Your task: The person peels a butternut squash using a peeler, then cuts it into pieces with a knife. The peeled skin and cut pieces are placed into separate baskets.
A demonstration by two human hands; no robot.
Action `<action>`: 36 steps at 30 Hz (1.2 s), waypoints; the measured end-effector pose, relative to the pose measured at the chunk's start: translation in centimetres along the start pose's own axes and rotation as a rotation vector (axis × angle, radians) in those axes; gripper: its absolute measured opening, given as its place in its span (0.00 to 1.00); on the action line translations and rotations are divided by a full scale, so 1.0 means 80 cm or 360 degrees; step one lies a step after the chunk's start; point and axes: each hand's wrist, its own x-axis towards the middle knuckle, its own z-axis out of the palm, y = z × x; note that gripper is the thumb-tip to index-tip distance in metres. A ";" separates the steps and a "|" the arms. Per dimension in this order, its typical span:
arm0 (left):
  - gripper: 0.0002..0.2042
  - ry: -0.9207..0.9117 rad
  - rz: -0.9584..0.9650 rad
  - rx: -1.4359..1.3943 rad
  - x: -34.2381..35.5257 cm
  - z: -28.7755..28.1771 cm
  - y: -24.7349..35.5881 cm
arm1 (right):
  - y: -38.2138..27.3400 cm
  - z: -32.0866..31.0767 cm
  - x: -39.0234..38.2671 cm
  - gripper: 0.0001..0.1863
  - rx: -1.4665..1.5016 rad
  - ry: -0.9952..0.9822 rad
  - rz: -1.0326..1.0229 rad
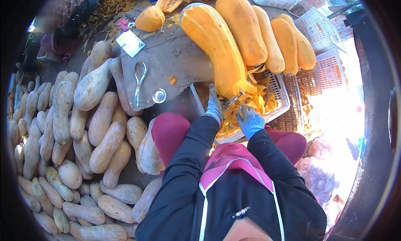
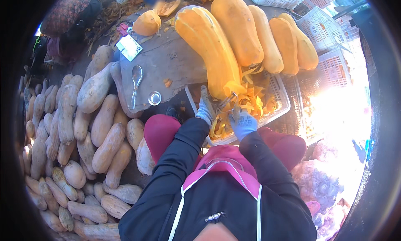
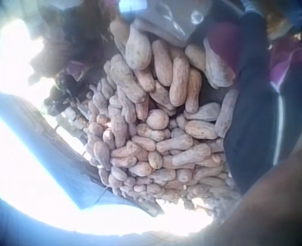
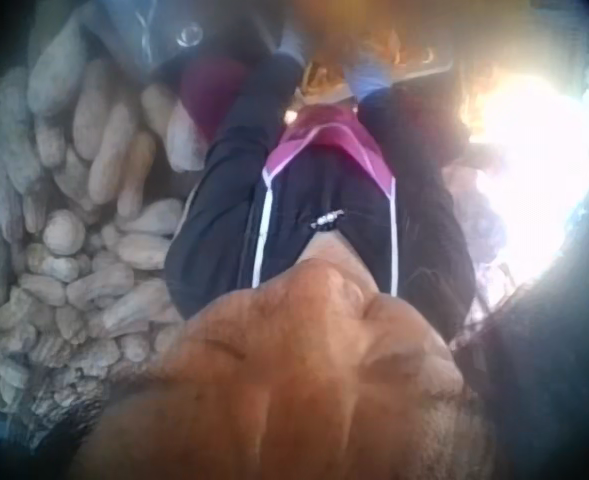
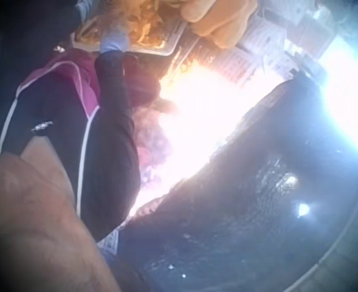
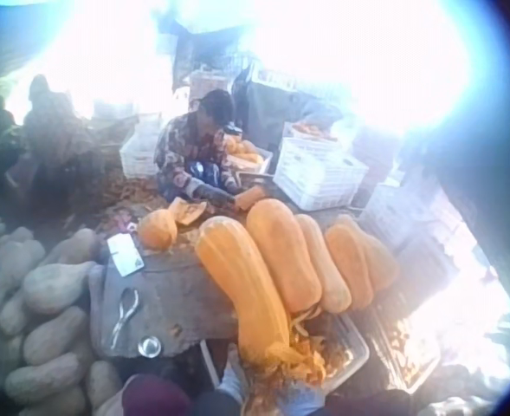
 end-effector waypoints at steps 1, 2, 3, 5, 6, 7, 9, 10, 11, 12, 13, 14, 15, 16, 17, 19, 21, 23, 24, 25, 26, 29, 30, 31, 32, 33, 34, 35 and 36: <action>0.43 0.0012 -0.0064 0.0120 -0.001 -0.006 0.002 | 0.008 0.007 -0.008 0.21 -0.0016 -0.0018 0.0021; 0.43 0.0024 -0.0125 0.0238 -0.003 -0.010 0.002 | 0.018 0.013 -0.015 0.22 -0.0104 -0.0168 0.0102; 0.42 0.0041 -0.0116 0.0244 -0.006 -0.008 0.004 | 0.018 0.006 -0.017 0.22 -0.0094 -0.0185 0.0087; 0.41 0.0080 -0.0092 0.0249 -0.014 -0.002 0.007 | 0.020 -0.011 -0.019 0.22 -0.0074 -0.0220 0.0049; 0.42 0.0048 -0.0003 0.0076 -0.016 -0.002 0.006 | 0.001 -0.032 -0.014 0.20 -0.0108 -0.0102 -0.0033; 0.42 0.0013 0.0081 -0.0086 -0.015 0.001 0.004 | -0.016 -0.043 -0.003 0.20 -0.0117 -0.0055 -0.0090; 0.43 -0.0062 0.0172 -0.0141 -0.021 0.008 0.005 | -0.037 -0.055 0.038 0.19 -0.0132 0.0065 -0.0187; 0.44 -0.0098 0.0169 -0.0039 -0.034 0.016 0.006 | -0.037 -0.054 0.056 0.18 -0.0209 0.0063 -0.0195; 0.44 -0.0135 0.0164 0.0064 -0.044 0.028 0.008 | -0.034 -0.050 0.074 0.18 -0.0287 0.0061 -0.0201; 0.44 -0.0097 0.0120 -0.0033 -0.052 0.036 0.011 | -0.034 -0.043 0.082 0.17 -0.0359 0.0052 -0.0225; 0.43 -0.0057 0.0076 -0.0135 -0.055 0.040 0.012 | -0.021 -0.031 0.071 0.18 -0.0342 -0.0005 -0.0218; 0.43 -0.0018 0.0027 -0.0235 -0.057 0.042 0.013 | 0.004 -0.018 0.045 0.18 -0.0326 -0.0061 -0.0206; 0.43 0.0017 0.0050 -0.0200 -0.046 0.039 0.016 | 0.025 -0.016 0.030 0.19 -0.0322 -0.0111 -0.0226; 0.42 0.0054 0.0067 -0.0169 -0.028 0.028 0.015 | 0.034 -0.020 0.018 0.19 -0.0329 -0.0150 -0.0141; 0.42 0.0104 0.0080 -0.0112 -0.018 0.011 0.010 | 0.041 -0.020 0.003 0.19 -0.0313 -0.0191 -0.0045; 0.42 0.0072 0.0189 0.0026 -0.011 0.004 0.007 | 0.052 -0.038 -0.003 0.19 -0.0252 -0.0257 0.0001; 0.41 0.0035 0.0256 0.0147 -0.012 -0.002 0.004 | 0.033 -0.047 0.009 0.19 -0.0140 -0.0114 -0.0071; 0.40 0.0037 0.0262 0.0118 -0.020 0.011 -0.001 | 0.001 -0.057 0.040 0.18 -0.0064 0.0082 -0.0222; 0.40 0.0050 0.0262 0.0063 -0.022 0.020 -0.002 | -0.019 -0.064 0.062 0.18 -0.0070 0.0088 -0.0193; 0.38 0.0050 0.0218 -0.0015 -0.014 0.013 0.000 | -0.034 -0.069 0.079 0.17 -0.0067 0.0090 -0.0193; 0.36 0.0048 0.0175 -0.0094 -0.006 0.005 0.004 | -0.036 -0.074 0.088 0.17 -0.0059 0.0059 -0.0222; 0.33 -0.0005 0.0097 -0.0304 -0.017 0.009 0.004 | -0.004 -0.062 0.071 0.18 -0.0082 -0.0034 -0.0198; 0.33 -0.0033 0.0108 -0.0379 -0.026 0.021 0.007 | 0.013 -0.058 0.051 0.20 -0.0062 -0.0107 -0.0174; 0.32 -0.0011 0.0139 -0.0327 -0.039 0.032 0.008 | 0.030 -0.056 0.032 0.21 -0.0044 -0.0185 -0.0145; 0.32 0.0010 0.0165 -0.0267 -0.052 0.043 0.008 | 0.054 -0.050 0.019 0.24 -0.0044 -0.0274 -0.0059; 0.32 0.0041 0.0199 -0.0195 -0.059 0.045 0.012 | 0.055 -0.054 0.012 0.26 -0.0027 -0.0366 0.0023; 0.31 -0.0031 0.0264 -0.0178 -0.046 0.034 0.009 | 0.058 -0.060 0.018 0.27 0.0114 -0.0405 0.0071; 0.31 -0.0047 0.0302 -0.0135 -0.042 0.030 0.010 | 0.058 -0.064 0.033 0.26 0.0238 -0.0311 0.0041; 0.30 -0.0056 0.0322 -0.0080 -0.044 0.027 0.010 | 0.046 -0.080 0.053 0.26 0.0388 -0.0261 0.0065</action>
